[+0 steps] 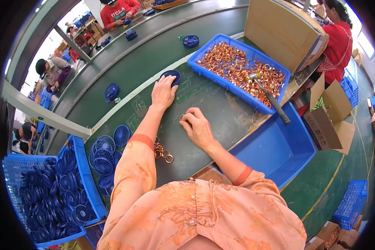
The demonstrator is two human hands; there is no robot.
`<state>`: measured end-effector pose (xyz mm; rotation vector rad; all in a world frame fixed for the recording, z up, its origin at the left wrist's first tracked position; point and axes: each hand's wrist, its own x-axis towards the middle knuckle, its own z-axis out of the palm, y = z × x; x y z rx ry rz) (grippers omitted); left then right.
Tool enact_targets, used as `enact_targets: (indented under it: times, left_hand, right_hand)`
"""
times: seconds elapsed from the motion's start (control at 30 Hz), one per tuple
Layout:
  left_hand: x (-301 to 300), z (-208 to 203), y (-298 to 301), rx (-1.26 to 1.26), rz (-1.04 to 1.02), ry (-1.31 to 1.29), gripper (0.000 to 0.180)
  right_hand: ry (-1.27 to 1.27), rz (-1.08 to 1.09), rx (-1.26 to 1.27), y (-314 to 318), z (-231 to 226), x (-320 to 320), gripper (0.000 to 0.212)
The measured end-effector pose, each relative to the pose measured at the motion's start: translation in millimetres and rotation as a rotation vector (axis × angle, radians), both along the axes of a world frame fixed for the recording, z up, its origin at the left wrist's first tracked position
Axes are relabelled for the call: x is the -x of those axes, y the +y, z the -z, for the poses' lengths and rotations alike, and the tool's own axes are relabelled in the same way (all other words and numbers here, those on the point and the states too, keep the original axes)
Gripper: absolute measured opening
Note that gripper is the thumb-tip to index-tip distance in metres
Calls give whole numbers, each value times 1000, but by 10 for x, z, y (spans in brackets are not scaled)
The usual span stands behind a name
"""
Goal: The person takes plastic fan covers from a crate and metal rings from a tray onto the table. The person then assembles the fan covers by attaching a metal ring to the center of each fan cover by hand and sets them across the table.
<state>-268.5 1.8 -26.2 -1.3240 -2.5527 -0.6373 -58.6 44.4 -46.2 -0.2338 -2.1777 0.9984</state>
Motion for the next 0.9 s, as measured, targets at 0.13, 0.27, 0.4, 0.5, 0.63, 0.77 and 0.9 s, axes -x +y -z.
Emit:
enact_targets:
  times: [0.13,0.27,0.4,0.5,0.63,0.77,0.9]
  left_hand:
    - [81,51,-8,-79,55,-39,53]
    - [-315,-258,-448,-64,-49,-136,66]
    - [-618,-444,-1375,63,-352,-46,70]
    - [-705,-318,-1947,278,-609,-18,74]
    - [-696,-320,-2156,209,-495,-154,57]
    - [-728,-249,-2188,62,-318,-133,49]
    - [-667,-170,-2267,18,-423,-261,74]
  right_hand:
    - [1,-41,234,8,-117,-44,5]
    - [78,-86,614,162,40,-64,4]
    - [133,-145,762,258,27,-69,12]
    - [129,-165,784,195,-93,-74,23]
    - [21,-279,1044,169,-80,-116,28]
    - [23,-539,1347,-125,-215,-207,27]
    - [-1,-716,1429,-252,-355,-338,26]
